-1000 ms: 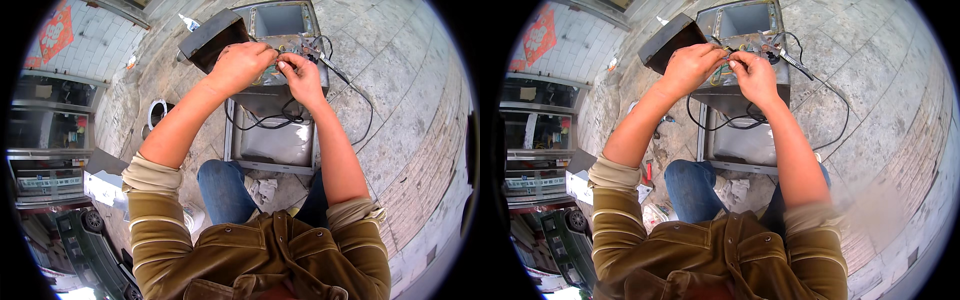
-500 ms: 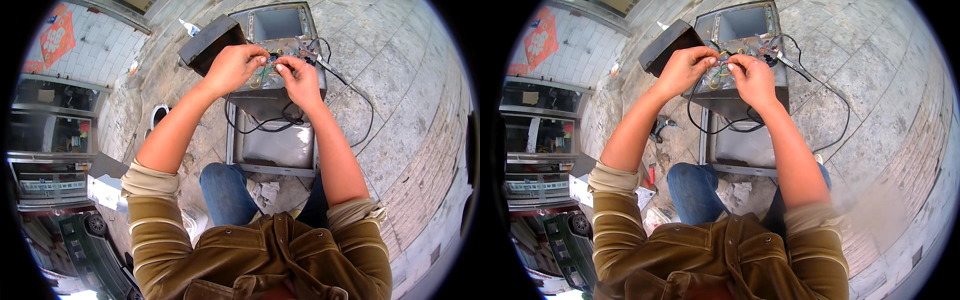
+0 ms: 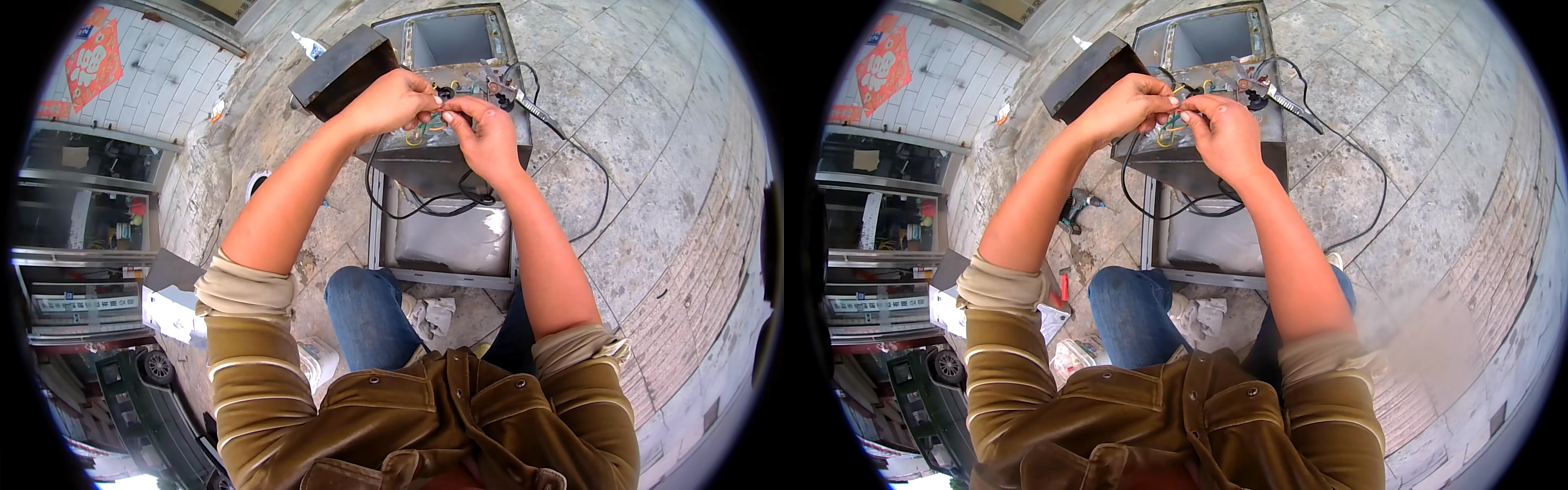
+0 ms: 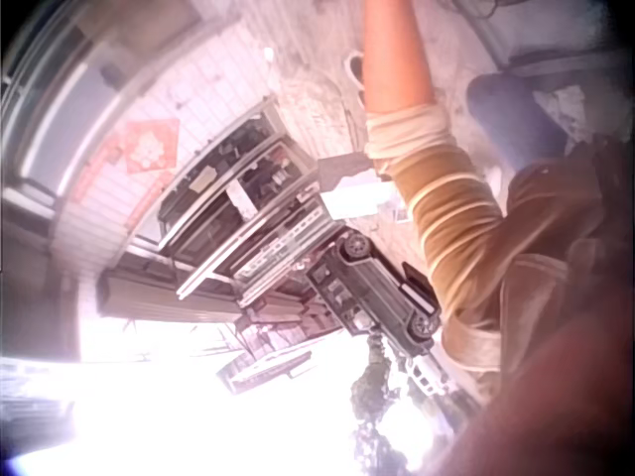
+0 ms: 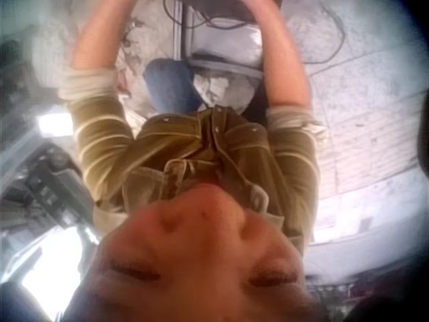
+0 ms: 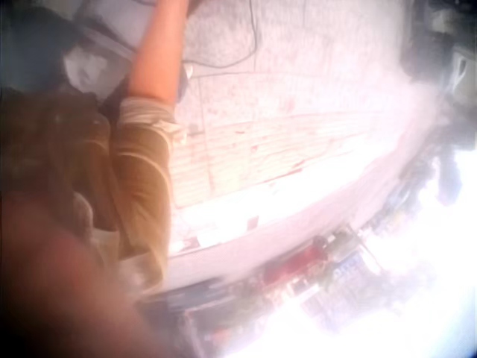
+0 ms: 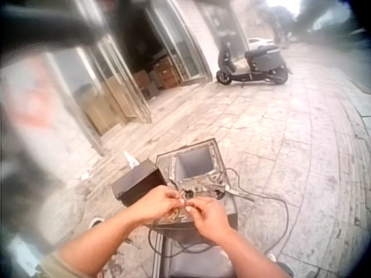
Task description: The person is repairing an electronic device by stripping and twisting colored wires together. They use pliers to strip the insulation and their hands to twist the wire ends, working on the internal wiring of the appliance.
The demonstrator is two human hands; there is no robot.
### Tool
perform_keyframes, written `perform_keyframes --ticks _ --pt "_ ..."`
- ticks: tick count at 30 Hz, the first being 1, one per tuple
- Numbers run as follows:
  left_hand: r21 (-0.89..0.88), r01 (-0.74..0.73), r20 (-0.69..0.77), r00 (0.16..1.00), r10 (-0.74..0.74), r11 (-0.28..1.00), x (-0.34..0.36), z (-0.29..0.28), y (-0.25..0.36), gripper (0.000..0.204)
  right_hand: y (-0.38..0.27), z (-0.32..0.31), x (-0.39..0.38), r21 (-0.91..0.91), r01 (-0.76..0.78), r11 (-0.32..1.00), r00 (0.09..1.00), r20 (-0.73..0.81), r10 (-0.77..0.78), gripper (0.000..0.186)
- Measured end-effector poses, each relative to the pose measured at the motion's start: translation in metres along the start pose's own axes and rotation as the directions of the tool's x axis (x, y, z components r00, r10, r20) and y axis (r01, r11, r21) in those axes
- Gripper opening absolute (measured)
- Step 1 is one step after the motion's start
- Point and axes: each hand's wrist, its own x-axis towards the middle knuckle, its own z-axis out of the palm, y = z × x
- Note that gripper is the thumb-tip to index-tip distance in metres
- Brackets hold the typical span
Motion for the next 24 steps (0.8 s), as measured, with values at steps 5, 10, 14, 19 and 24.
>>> perform_keyframes --ticks 5,10,14,19,24 --pt "0.232 -0.175 -0.204 0.953 0.224 0.957 -0.018 0.009 0.002 0.014 -0.003 -0.003 0.002 0.057 -0.114 0.992 0.993 0.012 0.113 0.014" --pt "0.850 -0.383 -0.021 0.661 0.750 0.361 -0.022 0.014 -0.010 0.022 0.003 0.001 0.000 0.126 -0.151 0.980 0.989 0.018 0.150 0.014" --pt "0.836 -0.384 -0.022 0.690 0.723 0.393 -0.019 0.015 -0.011 0.013 0.006 0.001 0.000 0.139 -0.144 0.980 0.990 0.014 0.144 0.014" --pt "-0.280 0.050 0.060 0.998 -0.035 0.959 -0.015 0.005 -0.003 0.016 -0.007 -0.002 0.002 0.039 -0.003 0.999 1.000 -0.030 0.004 0.012" --pt "-0.196 -0.105 -0.006 0.994 0.106 0.975 -0.015 0.002 -0.010 0.016 -0.007 -0.002 0.001 0.038 -0.054 0.998 0.998 -0.036 0.055 0.012"
